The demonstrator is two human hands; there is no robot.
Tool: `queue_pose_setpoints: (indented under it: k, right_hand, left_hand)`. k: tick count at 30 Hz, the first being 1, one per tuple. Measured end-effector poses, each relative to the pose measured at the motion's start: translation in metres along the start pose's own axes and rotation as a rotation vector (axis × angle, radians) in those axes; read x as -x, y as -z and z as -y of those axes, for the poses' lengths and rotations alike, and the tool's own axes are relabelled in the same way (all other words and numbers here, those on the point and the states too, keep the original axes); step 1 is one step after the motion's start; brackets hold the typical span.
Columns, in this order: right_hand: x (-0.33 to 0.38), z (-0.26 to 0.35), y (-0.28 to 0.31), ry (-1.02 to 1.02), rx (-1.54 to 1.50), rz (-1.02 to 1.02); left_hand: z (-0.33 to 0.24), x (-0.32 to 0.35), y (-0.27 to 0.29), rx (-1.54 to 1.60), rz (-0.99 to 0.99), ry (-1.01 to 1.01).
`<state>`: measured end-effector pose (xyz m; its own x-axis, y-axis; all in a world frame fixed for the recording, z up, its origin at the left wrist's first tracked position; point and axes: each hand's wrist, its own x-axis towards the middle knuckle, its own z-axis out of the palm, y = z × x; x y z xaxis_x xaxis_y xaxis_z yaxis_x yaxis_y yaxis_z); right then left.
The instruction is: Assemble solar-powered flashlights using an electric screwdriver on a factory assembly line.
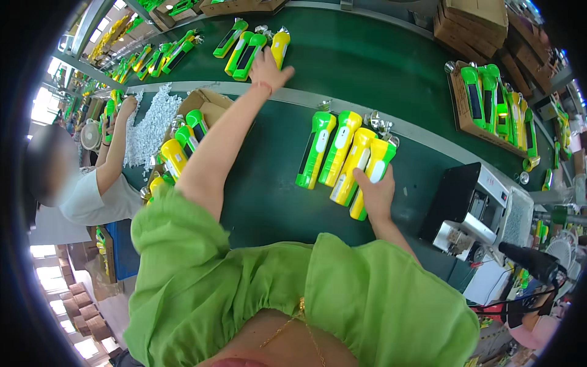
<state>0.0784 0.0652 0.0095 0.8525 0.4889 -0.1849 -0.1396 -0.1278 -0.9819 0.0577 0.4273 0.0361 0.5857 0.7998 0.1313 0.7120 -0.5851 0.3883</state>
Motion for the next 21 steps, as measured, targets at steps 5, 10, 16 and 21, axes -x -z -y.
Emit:
queue_pose_setpoints:
  k: [5, 10, 16, 21]
  right_hand:
    - [0.001, -0.005, -0.015, -0.01, -0.097, -0.003]
    - [-0.01, 0.001, -0.006, -0.048, -0.076, -0.03]
    - [-0.013, -0.001, -0.013, -0.059, -0.123, 0.071]
    - [-0.026, 0.001, -0.028, 0.013, -0.072, 0.276]
  left_hand:
    - [0.053, -0.061, -0.041, -0.125, 0.142, 0.254]
    - [-0.007, 0.005, 0.024, 0.269, 0.379, 0.0]
    - [0.021, 0.162, 0.038, 0.905, 0.658, 0.246]
    - [-0.009, 0.203, 0.042, 1.533, 0.649, 0.316]
